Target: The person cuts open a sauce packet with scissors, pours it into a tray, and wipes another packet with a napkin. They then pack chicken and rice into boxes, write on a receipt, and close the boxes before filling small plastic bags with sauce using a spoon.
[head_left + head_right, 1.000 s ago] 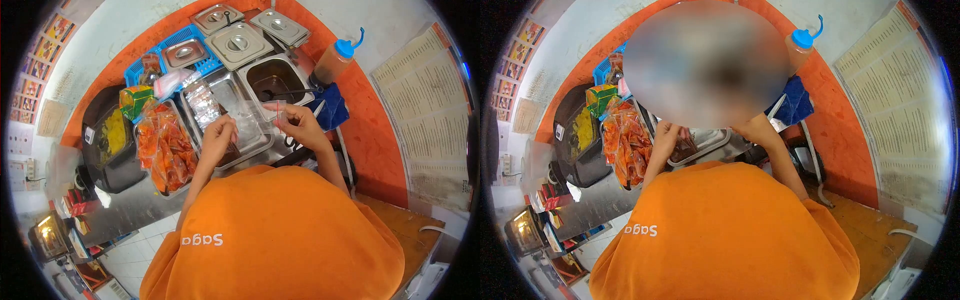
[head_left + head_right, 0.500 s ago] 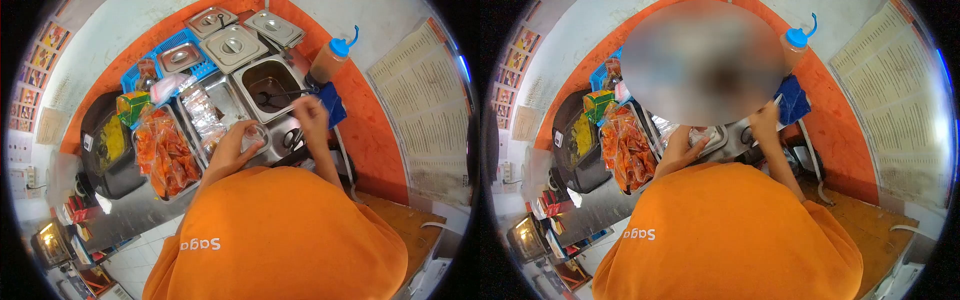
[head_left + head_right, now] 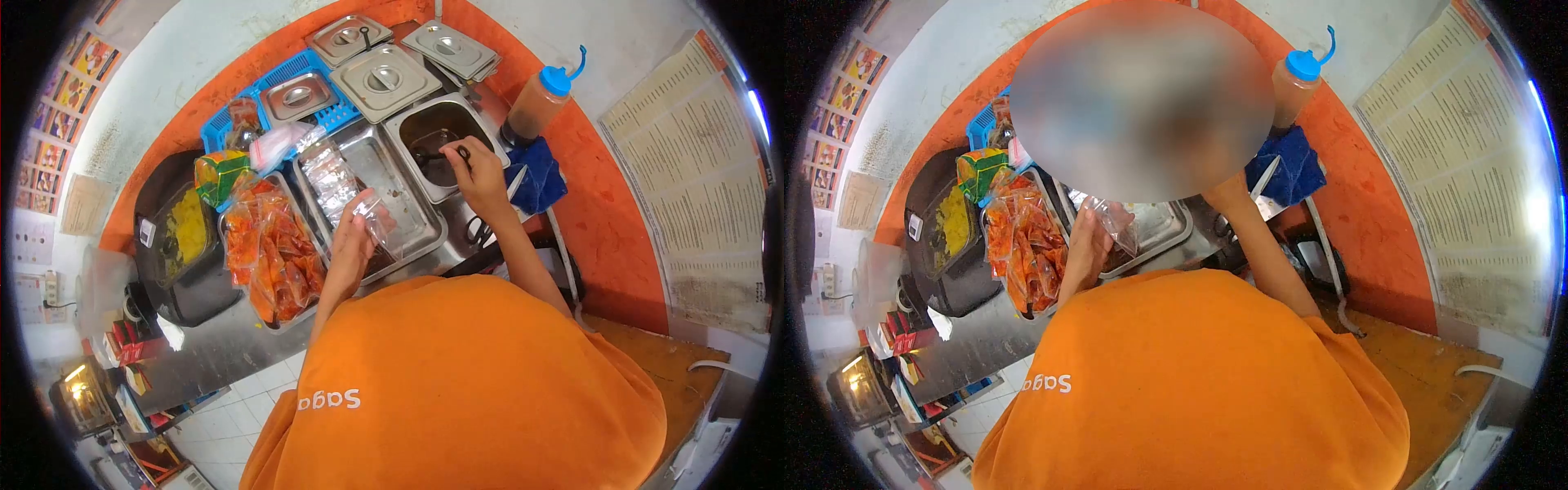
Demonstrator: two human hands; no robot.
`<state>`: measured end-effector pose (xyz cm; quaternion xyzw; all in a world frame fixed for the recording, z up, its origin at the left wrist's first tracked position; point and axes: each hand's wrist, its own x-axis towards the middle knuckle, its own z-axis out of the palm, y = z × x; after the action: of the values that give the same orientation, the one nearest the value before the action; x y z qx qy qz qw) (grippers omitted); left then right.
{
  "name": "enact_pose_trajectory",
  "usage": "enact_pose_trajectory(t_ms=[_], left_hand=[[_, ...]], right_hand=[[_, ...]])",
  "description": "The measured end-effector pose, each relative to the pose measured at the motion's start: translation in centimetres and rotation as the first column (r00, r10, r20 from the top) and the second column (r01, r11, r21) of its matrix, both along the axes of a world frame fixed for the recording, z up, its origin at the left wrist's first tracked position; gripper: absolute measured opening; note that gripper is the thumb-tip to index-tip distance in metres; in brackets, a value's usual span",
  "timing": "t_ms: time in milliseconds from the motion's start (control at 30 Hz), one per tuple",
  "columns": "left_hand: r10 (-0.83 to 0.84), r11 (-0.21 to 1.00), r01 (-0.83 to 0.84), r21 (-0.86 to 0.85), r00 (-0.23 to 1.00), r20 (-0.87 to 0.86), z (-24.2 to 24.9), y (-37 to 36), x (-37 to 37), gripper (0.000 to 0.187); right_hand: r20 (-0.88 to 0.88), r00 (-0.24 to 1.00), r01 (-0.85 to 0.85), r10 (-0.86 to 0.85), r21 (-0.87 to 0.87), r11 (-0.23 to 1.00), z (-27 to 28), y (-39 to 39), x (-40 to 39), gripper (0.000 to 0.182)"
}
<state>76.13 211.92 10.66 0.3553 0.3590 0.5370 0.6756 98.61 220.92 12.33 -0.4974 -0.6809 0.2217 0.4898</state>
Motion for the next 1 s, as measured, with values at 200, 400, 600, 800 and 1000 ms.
enact_pose_trajectory(t_ms=[200, 400, 600, 800, 1000], left_hand=[[0.077, 0.997, -0.078, 0.001, 0.992, 0.097, -0.4, -0.6, -1.6, 0.060], [0.107, 0.994, -0.104, -0.033, 0.987, 0.123, 0.0, -0.2, -1.9, 0.063], [0.056, 0.998, -0.056, 0.023, 0.998, 0.015, 0.4, 0.7, -2.1, 0.068], [0.191, 0.949, -0.140, 0.284, 0.969, -0.158, 1.3, 2.1, -1.9, 0.073], [0.316, 0.805, -0.092, 0.587, 0.902, -0.293, 2.0, 4.8, -1.1, 0.076]], right_hand=[[0.265, 0.953, 0.086, -0.145, 0.223, 0.971, -2.1, 1.1, 2.0, 0.010], [0.086, 0.982, 0.154, -0.166, 0.131, 0.979, -2.2, -0.7, 1.0, 0.013], [0.231, 0.947, 0.202, -0.222, 0.106, 0.974, -3.3, -1.4, 0.1, 0.013], [-0.237, 0.944, 0.161, -0.230, -0.280, 0.946, -3.6, -3.0, -2.5, 0.021], [-0.757, 0.491, -0.089, -0.432, -0.537, 0.839, -3.5, -4.0, 1.0, 0.030]])
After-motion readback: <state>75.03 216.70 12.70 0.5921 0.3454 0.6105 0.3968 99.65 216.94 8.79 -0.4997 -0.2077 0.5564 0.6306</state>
